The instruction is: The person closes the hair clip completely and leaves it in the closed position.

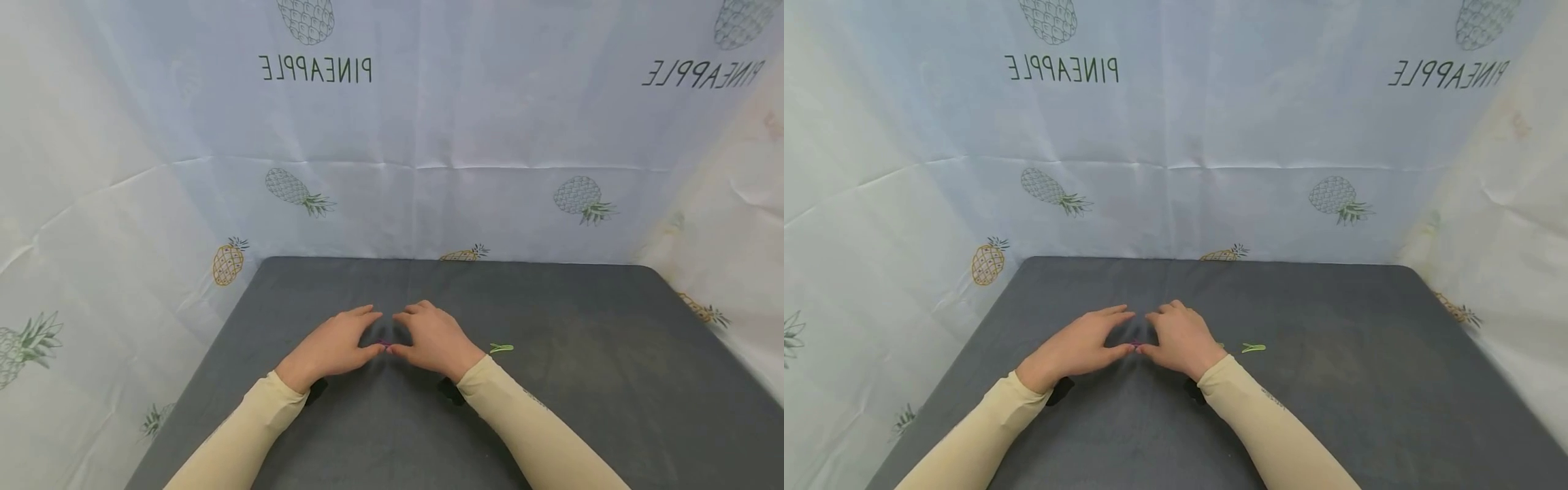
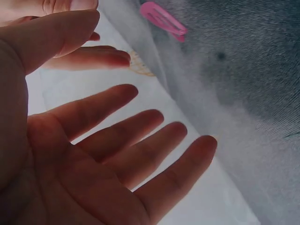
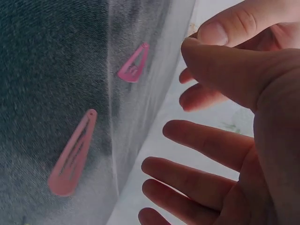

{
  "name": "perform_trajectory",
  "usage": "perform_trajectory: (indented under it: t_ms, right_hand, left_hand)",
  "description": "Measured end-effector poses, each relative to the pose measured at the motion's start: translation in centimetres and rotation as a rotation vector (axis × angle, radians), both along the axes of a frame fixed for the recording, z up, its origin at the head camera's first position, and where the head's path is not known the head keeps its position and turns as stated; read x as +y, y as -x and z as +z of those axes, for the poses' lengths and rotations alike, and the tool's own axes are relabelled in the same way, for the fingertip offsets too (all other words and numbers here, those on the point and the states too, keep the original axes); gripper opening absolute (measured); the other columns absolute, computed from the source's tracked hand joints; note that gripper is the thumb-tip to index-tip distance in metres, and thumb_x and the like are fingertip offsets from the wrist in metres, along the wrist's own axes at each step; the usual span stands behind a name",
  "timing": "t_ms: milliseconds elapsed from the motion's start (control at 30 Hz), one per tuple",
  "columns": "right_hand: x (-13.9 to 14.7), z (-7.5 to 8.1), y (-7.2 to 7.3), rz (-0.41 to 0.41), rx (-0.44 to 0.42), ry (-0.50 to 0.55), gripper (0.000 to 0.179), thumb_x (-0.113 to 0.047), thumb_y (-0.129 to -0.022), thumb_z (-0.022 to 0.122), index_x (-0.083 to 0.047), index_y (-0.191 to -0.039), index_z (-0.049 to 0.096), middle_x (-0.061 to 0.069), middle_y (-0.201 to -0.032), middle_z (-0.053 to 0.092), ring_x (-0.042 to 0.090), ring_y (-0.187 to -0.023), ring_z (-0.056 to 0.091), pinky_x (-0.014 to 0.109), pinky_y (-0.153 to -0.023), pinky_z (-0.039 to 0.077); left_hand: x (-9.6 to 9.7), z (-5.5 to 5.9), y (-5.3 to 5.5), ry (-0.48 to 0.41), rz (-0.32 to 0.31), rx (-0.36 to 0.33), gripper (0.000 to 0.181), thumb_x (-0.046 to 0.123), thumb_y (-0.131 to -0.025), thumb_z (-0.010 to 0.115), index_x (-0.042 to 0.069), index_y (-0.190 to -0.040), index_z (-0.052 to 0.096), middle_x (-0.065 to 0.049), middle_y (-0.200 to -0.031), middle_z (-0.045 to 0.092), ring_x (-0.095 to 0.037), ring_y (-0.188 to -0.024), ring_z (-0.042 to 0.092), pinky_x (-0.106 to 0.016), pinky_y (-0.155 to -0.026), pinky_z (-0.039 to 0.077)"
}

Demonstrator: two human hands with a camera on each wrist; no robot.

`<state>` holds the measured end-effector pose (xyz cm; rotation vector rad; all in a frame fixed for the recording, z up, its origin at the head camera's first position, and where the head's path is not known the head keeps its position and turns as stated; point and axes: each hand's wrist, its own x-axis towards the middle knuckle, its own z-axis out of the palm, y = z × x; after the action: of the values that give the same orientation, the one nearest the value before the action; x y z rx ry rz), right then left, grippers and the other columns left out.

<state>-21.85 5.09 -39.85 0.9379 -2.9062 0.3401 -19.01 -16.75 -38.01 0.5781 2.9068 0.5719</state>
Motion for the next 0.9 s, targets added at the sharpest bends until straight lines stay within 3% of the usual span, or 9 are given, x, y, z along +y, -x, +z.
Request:
perform_trajectory:
  t_ms: [167,367,600,767,900]
  right_hand:
    - [-0.8,-0.6,0.3,0.016,-0.008,-0.011,0.050,-0.045,-0.096,0.082,-0.014,-0.136,0.077,0.010,-0.136,0.075,0.029,-0.129,0.066,0.048,-0.102,0.060]
    - [-1.8,-1.1,0.5,0.023,0.011,-0.013,0.035,-0.045,-0.096,0.083,-0.018,-0.119,0.084,0.006,-0.119,0.078,0.028,-0.113,0.067,0.046,-0.090,0.062]
    - [-2.0,-1.3,0.7,0.005,0.058,-0.005,0.028,-0.044,-0.092,0.087,-0.019,-0.105,0.087,0.001,-0.099,0.077,0.023,-0.093,0.067,0.043,-0.078,0.061]
    - [-2.1,-1.5,0.7,0.012,0.073,0.006,0.020,-0.036,-0.090,0.090,-0.019,-0.100,0.088,0.002,-0.093,0.077,0.023,-0.088,0.068,0.043,-0.075,0.062]
    - [-2.3,-1.7,0.8,0.013,0.091,0.021,0.013,-0.031,-0.088,0.092,-0.019,-0.091,0.088,0.003,-0.085,0.076,0.023,-0.079,0.067,0.043,-0.070,0.061]
  left_hand:
    - [-0.1,-0.9,0.5,0.025,-0.015,0.000,0.054,0.032,-0.105,0.073,0.008,-0.152,0.063,-0.016,-0.162,0.056,-0.037,-0.149,0.056,-0.055,-0.117,0.050]
    - [0.1,-1.7,1.0,0.016,-0.038,0.012,0.045,0.023,-0.103,0.077,0.011,-0.145,0.069,-0.010,-0.149,0.068,-0.034,-0.137,0.065,-0.053,-0.110,0.055]
    - [0.8,-2.4,1.6,-0.017,-0.072,0.031,0.032,0.021,-0.103,0.077,0.015,-0.134,0.077,-0.005,-0.130,0.077,-0.024,-0.111,0.075,-0.044,-0.091,0.062]
    - [1.0,-2.6,1.8,-0.020,-0.086,0.044,0.019,0.016,-0.101,0.078,0.018,-0.119,0.082,-0.003,-0.111,0.079,-0.013,-0.085,0.067,-0.036,-0.075,0.056]
    - [1.1,-2.7,1.8,-0.008,-0.087,0.069,0.017,0.014,-0.100,0.078,0.018,-0.115,0.082,-0.002,-0.105,0.078,-0.010,-0.079,0.063,-0.034,-0.071,0.053]
